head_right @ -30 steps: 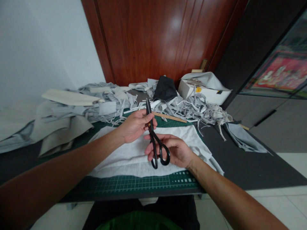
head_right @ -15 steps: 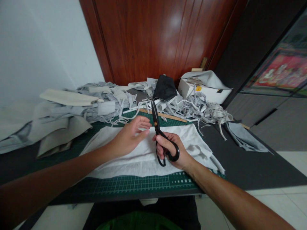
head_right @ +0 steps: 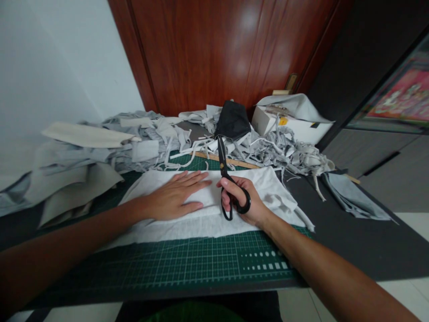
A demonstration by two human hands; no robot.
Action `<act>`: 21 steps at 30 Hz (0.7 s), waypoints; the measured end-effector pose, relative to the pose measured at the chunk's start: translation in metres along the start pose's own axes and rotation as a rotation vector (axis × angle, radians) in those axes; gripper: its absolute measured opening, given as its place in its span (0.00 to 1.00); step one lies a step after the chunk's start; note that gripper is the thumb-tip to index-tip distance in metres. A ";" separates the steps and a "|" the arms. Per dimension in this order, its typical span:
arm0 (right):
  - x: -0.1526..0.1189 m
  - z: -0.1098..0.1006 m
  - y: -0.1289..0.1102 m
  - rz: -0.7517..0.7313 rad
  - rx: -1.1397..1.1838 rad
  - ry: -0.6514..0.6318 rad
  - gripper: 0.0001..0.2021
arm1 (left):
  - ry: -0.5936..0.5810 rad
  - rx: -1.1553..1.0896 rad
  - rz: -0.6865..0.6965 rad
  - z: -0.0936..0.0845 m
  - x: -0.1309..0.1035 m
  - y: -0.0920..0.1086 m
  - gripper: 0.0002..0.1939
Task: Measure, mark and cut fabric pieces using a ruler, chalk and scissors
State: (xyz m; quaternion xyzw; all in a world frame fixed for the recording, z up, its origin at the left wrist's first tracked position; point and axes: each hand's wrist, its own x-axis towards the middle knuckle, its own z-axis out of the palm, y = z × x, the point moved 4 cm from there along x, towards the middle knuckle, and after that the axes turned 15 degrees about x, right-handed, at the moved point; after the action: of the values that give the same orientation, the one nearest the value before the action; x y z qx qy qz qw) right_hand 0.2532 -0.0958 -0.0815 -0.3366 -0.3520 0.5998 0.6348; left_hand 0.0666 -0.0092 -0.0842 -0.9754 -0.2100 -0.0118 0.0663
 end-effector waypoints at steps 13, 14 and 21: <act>-0.030 0.024 -0.028 0.138 -0.347 0.024 0.30 | 0.021 -0.089 -0.003 -0.013 0.007 -0.003 0.32; -0.042 0.027 -0.030 0.170 -0.379 0.002 0.30 | 0.061 -0.113 -0.010 -0.016 0.004 0.000 0.28; -0.125 0.041 -0.029 0.445 -0.491 -0.054 0.33 | 0.205 -0.228 0.074 -0.035 -0.031 0.044 0.13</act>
State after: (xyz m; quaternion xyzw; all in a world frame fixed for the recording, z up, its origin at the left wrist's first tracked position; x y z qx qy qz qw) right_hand 0.2293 -0.2216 -0.0405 -0.5320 -0.4205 0.6300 0.3784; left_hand 0.0570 -0.0662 -0.0569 -0.9773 -0.1635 -0.1324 -0.0235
